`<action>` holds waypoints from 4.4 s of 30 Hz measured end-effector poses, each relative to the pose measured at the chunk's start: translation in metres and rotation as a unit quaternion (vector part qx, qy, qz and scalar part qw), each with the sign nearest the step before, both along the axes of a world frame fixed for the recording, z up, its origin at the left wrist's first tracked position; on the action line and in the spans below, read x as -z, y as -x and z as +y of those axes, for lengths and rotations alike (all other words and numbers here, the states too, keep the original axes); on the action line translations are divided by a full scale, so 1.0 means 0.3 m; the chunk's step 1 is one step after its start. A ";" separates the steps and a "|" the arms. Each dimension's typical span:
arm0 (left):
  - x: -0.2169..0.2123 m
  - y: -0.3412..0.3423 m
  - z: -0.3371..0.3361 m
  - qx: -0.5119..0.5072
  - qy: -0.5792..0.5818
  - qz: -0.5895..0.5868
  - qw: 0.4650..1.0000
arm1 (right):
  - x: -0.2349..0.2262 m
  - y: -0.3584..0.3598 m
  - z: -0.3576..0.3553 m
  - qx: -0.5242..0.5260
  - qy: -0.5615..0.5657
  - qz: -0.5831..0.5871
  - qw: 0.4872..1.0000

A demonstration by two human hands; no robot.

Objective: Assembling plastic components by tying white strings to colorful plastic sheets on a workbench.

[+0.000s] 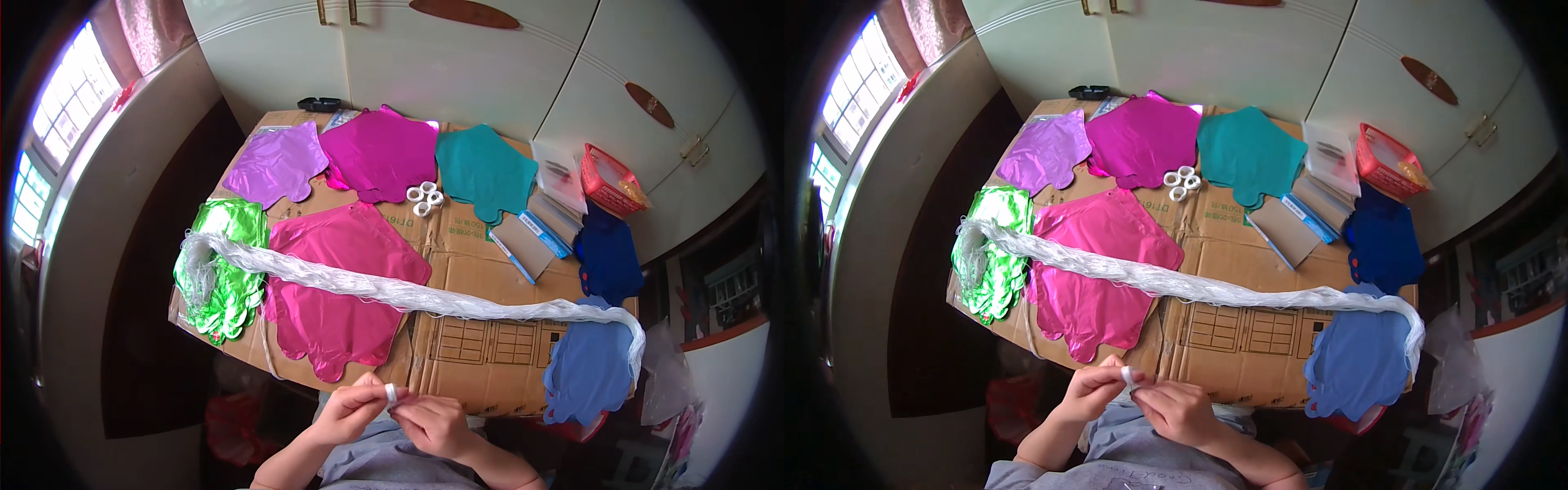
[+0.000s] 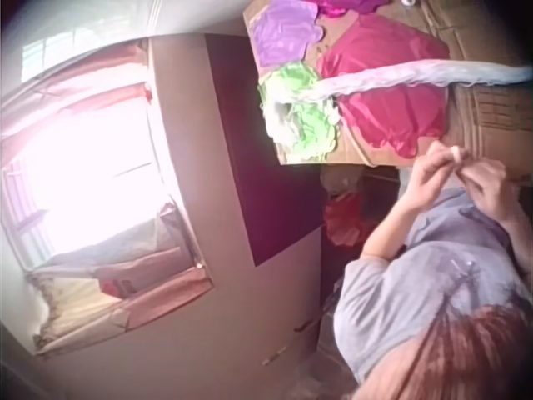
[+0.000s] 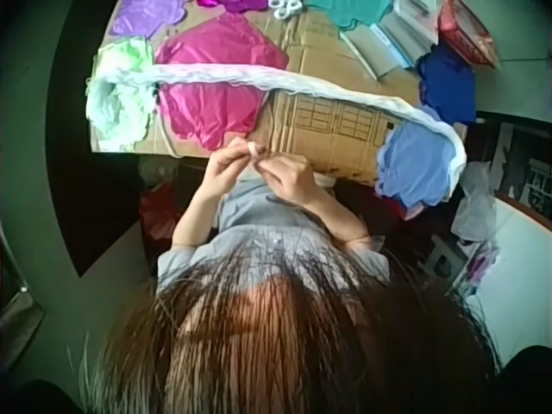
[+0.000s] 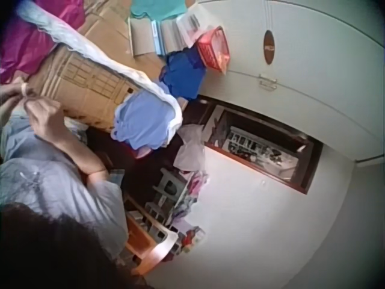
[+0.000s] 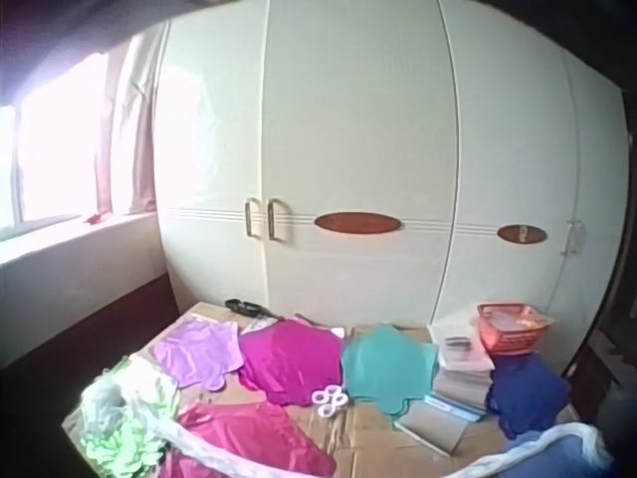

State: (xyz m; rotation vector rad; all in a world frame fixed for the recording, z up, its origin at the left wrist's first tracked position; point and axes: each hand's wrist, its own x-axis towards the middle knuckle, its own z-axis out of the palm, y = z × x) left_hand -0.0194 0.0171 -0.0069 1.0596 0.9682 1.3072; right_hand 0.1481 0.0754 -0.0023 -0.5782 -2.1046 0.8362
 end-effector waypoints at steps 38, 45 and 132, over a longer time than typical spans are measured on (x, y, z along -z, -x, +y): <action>-0.021 0.028 0.002 0.065 0.005 0.180 0.982 | -0.056 -0.023 0.030 -0.002 -0.034 -0.024 0.999; -0.010 0.001 0.009 0.033 0.045 -0.025 0.998 | 0.009 -0.002 -0.010 0.018 -0.008 -0.018 1.000; -0.161 0.031 0.198 -0.018 -0.092 0.351 0.932 | -0.045 -0.047 0.254 -0.120 0.293 0.001 0.949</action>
